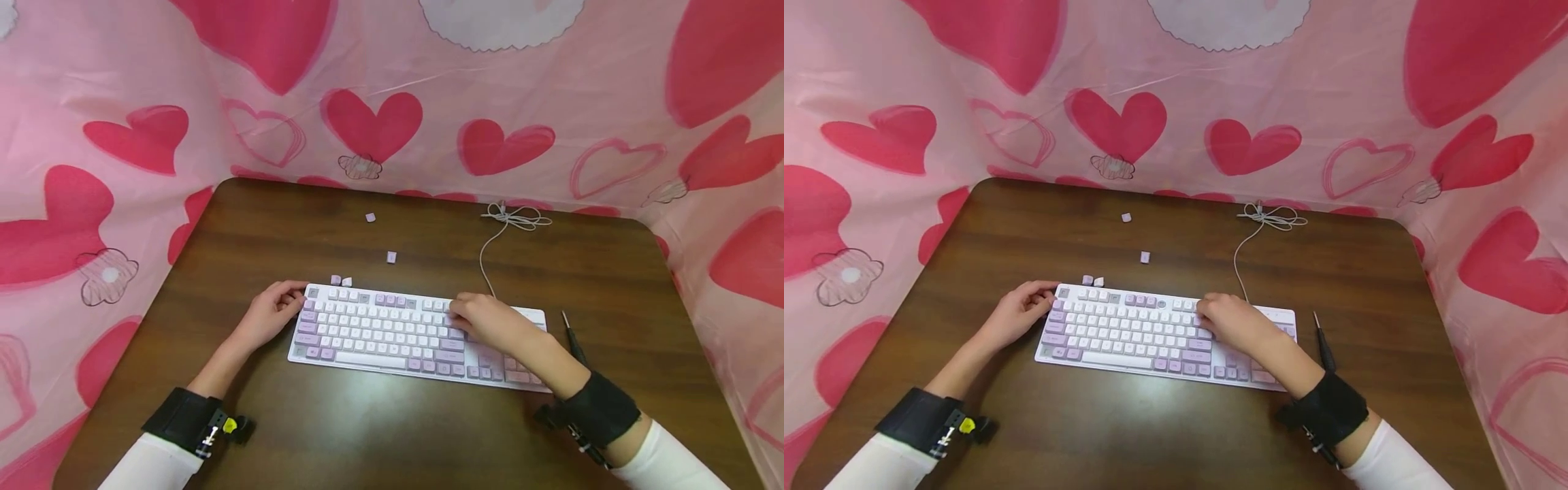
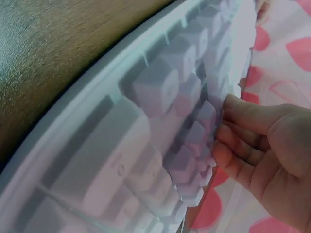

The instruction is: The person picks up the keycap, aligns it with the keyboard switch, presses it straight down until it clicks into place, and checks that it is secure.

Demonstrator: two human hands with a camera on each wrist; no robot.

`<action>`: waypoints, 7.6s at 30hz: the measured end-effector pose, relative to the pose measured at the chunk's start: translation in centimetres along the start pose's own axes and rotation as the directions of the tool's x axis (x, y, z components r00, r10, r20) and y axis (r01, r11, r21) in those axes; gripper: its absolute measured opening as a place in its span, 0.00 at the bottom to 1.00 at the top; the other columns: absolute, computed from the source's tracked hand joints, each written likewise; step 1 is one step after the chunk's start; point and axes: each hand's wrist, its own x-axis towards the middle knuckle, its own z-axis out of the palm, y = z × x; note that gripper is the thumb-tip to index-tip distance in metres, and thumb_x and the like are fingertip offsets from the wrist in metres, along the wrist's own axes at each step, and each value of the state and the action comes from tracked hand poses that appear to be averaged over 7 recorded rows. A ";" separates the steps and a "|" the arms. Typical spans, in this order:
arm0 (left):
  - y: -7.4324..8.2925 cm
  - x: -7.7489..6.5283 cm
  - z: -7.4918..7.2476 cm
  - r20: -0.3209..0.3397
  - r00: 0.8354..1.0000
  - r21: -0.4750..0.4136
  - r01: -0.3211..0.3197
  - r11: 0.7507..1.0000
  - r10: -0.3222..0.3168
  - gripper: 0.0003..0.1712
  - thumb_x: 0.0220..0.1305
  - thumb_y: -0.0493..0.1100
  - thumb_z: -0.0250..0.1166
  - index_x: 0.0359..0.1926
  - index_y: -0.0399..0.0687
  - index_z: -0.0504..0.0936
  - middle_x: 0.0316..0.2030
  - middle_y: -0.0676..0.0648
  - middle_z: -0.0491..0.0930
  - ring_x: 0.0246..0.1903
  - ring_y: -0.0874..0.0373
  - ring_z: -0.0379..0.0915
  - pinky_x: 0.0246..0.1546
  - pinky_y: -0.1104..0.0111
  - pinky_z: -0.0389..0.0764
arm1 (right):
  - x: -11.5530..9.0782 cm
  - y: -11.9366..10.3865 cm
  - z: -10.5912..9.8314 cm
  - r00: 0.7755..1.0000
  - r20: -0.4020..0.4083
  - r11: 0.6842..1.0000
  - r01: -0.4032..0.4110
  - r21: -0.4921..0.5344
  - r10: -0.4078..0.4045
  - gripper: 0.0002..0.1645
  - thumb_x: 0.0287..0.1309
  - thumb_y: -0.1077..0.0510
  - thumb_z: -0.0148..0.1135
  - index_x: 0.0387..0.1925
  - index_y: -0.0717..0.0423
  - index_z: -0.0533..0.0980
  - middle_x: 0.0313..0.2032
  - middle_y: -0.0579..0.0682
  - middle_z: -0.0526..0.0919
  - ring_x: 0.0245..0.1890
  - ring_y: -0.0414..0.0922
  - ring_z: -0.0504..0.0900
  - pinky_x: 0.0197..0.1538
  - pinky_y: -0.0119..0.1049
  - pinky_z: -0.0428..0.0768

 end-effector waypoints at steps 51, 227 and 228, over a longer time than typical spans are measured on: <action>2.9 4.3 0.7 0.050 0.998 -0.030 -0.037 0.999 0.039 0.19 0.67 0.42 0.60 0.58 0.44 0.78 0.43 0.42 0.76 0.39 0.52 0.71 0.40 0.62 0.77 | -12.4 11.3 -4.2 0.830 0.191 0.762 -0.557 0.330 0.524 0.19 0.73 0.54 0.46 0.49 0.67 0.73 0.37 0.58 0.80 0.33 0.47 0.76 0.34 0.38 0.78; 11.6 7.1 10.6 0.268 0.822 -0.018 -0.518 0.855 0.503 0.08 0.62 0.43 0.66 0.40 0.46 0.85 0.39 0.50 0.83 0.42 0.62 0.73 0.42 0.70 0.78 | -9.5 10.8 -0.1 0.814 0.075 0.761 -0.567 0.316 0.576 0.18 0.72 0.57 0.42 0.40 0.66 0.75 0.37 0.63 0.80 0.36 0.55 0.75 0.40 0.49 0.73; 11.5 7.1 10.7 0.266 0.827 -0.019 -0.509 0.861 0.495 0.08 0.62 0.43 0.67 0.40 0.47 0.86 0.39 0.50 0.83 0.42 0.62 0.73 0.42 0.70 0.78 | -9.5 10.8 -0.1 0.814 0.077 0.761 -0.567 0.316 0.575 0.18 0.72 0.57 0.42 0.40 0.66 0.75 0.37 0.63 0.80 0.36 0.55 0.75 0.41 0.49 0.73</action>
